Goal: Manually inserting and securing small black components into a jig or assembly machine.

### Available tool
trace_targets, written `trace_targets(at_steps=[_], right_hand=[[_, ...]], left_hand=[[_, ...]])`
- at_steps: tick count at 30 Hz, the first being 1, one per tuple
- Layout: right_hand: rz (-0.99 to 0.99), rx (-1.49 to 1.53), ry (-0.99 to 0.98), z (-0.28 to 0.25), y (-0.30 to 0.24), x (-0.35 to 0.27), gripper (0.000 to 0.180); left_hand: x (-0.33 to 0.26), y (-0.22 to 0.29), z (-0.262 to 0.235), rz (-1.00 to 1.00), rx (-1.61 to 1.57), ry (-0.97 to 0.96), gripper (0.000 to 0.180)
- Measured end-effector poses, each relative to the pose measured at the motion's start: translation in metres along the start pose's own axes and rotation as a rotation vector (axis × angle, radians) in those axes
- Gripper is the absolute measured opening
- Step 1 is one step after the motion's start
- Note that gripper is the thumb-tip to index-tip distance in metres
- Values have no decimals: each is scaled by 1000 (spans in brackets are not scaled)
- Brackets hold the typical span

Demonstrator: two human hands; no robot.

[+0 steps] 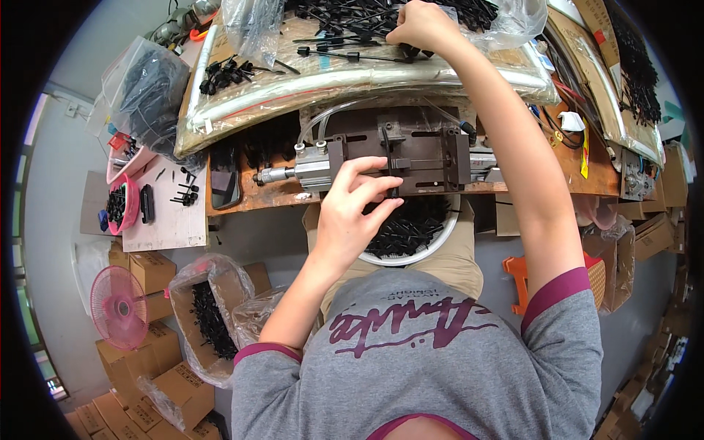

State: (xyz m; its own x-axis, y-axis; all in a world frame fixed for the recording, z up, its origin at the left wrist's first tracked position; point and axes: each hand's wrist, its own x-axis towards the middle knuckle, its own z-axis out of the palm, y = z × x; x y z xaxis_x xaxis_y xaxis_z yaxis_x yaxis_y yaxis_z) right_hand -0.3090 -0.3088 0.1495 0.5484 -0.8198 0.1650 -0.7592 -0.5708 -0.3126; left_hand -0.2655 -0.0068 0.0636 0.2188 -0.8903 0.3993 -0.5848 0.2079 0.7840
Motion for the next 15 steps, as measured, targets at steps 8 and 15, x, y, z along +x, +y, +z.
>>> trace_targets(at_steps=[8, 15], right_hand=[[-157, 12, -47, 1, 20, 2, 24], [-161, 161, 112, -35, 26, -17, 31]], left_hand=[[-23, -26, 29, 95, 204, -9, 27], [-24, -33, 39, 217, 403, 2, 28]])
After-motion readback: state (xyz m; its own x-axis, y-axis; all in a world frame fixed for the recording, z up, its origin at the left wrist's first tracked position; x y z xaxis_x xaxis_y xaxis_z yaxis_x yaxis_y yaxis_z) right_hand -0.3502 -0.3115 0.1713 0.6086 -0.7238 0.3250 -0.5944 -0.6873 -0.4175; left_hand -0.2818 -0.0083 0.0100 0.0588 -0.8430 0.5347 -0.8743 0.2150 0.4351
